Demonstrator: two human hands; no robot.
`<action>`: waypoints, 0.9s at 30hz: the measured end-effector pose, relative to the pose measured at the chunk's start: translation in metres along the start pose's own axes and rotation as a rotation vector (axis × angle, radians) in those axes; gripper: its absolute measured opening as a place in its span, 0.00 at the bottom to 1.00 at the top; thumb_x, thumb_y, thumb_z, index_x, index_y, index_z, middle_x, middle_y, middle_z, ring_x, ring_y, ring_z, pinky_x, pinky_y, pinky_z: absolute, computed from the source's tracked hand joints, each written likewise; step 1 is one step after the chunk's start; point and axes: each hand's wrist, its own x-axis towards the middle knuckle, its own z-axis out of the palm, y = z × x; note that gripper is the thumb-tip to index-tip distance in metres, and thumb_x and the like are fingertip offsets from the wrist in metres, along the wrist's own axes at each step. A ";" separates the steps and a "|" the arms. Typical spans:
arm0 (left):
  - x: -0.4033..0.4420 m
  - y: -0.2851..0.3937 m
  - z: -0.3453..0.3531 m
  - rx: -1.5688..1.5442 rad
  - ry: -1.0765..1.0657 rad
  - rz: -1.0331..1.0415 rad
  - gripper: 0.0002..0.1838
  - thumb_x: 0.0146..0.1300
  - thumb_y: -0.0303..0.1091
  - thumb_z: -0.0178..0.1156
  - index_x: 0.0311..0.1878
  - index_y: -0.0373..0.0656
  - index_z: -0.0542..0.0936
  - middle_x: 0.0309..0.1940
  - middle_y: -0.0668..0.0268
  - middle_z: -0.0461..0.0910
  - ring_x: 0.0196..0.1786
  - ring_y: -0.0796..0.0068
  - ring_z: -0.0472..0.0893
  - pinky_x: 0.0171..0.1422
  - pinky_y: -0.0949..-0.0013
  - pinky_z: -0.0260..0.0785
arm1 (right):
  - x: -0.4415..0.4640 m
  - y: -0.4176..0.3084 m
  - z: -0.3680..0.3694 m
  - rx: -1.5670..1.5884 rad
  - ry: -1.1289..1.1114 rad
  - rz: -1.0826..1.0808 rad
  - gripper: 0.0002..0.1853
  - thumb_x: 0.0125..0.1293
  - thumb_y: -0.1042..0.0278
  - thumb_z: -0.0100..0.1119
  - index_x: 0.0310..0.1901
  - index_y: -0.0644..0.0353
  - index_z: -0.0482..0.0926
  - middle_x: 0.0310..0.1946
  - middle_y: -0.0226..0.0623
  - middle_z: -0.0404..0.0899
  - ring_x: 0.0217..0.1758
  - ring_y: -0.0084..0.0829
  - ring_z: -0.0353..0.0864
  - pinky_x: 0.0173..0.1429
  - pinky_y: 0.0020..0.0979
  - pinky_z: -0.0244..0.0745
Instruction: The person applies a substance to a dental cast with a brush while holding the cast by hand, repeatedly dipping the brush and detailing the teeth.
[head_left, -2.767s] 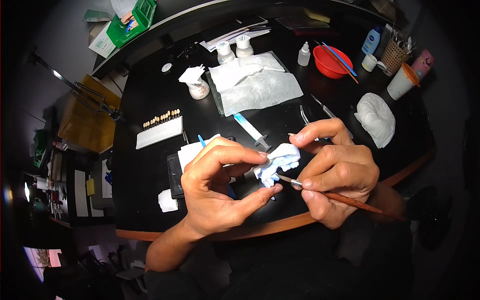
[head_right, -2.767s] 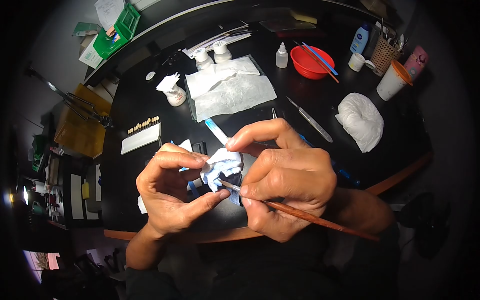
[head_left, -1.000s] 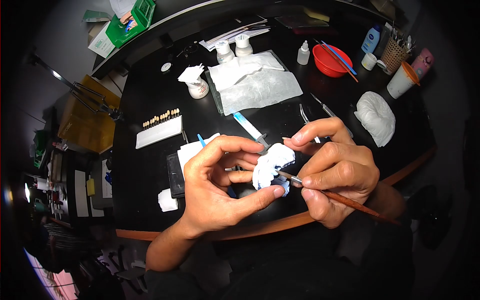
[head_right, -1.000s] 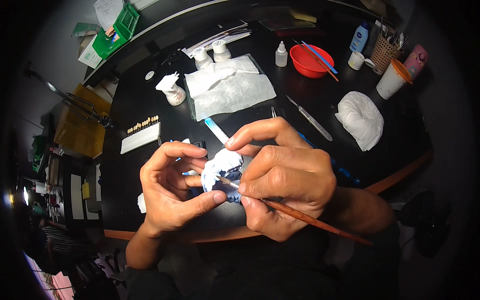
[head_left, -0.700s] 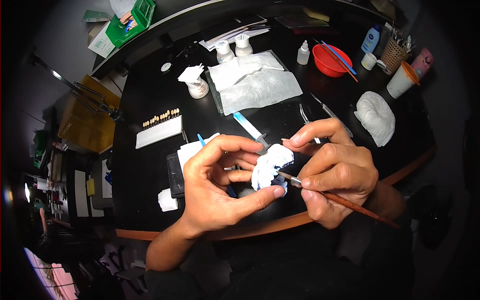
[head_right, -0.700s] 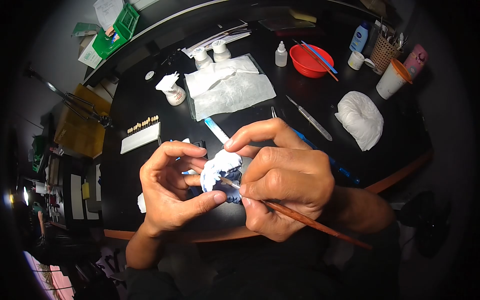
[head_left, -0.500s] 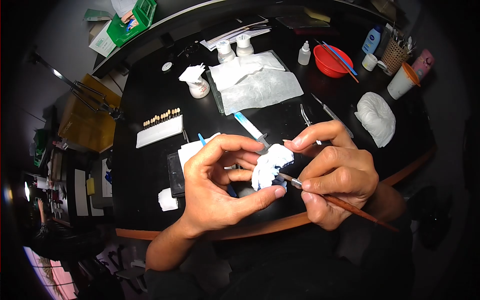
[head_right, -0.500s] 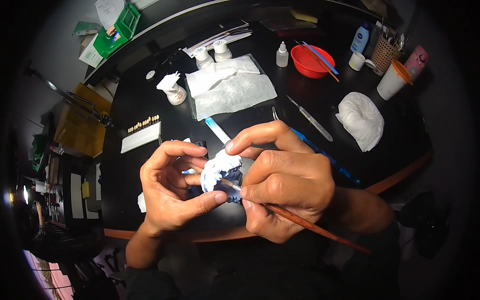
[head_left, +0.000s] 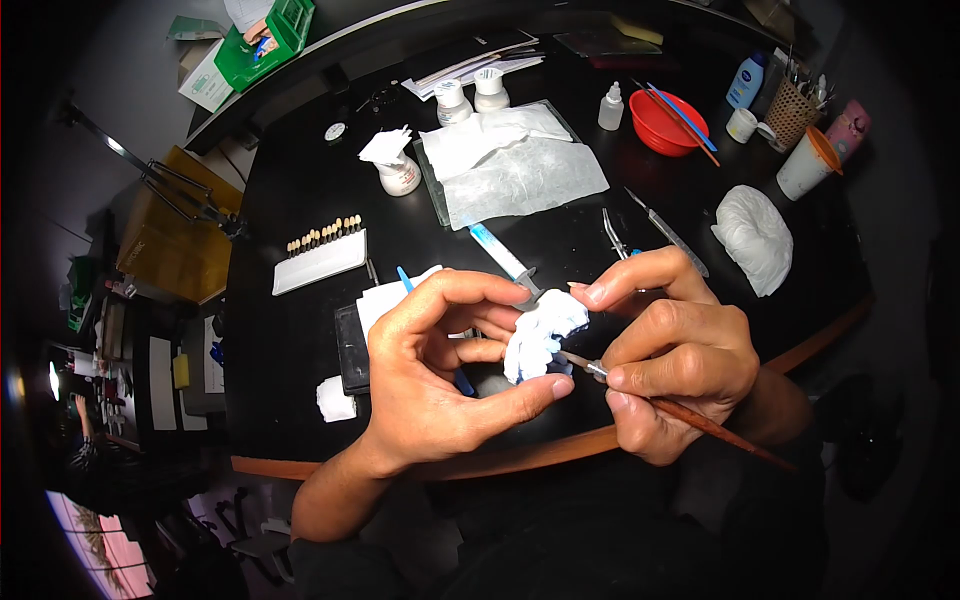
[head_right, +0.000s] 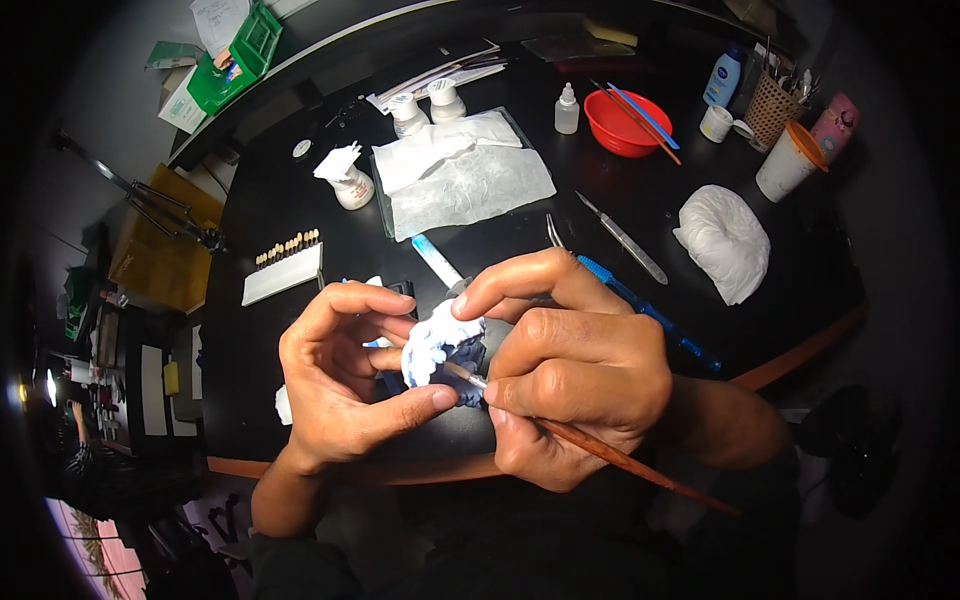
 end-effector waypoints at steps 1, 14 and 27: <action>0.000 0.000 0.000 -0.001 0.000 0.002 0.30 0.49 0.19 0.85 0.55 0.27 0.81 0.49 0.56 0.84 0.52 0.73 0.89 0.58 0.66 0.90 | 0.000 0.001 0.000 0.001 -0.002 -0.005 0.05 0.47 0.82 0.64 0.27 0.63 0.80 0.26 0.37 0.80 0.52 0.49 0.87 0.44 0.39 0.88; -0.001 0.002 0.000 0.027 0.019 -0.019 0.29 0.48 0.19 0.86 0.54 0.29 0.82 0.47 0.59 0.84 0.51 0.75 0.88 0.56 0.68 0.90 | -0.003 0.000 -0.003 0.018 -0.066 0.014 0.09 0.51 0.80 0.64 0.35 0.62 0.83 0.28 0.37 0.81 0.54 0.47 0.82 0.60 0.56 0.91; -0.001 0.002 0.001 0.023 0.028 -0.015 0.29 0.48 0.20 0.86 0.54 0.29 0.82 0.47 0.59 0.84 0.51 0.74 0.88 0.57 0.68 0.90 | -0.003 0.001 -0.005 0.021 -0.060 0.008 0.09 0.52 0.81 0.63 0.37 0.62 0.83 0.28 0.37 0.81 0.53 0.46 0.83 0.61 0.55 0.91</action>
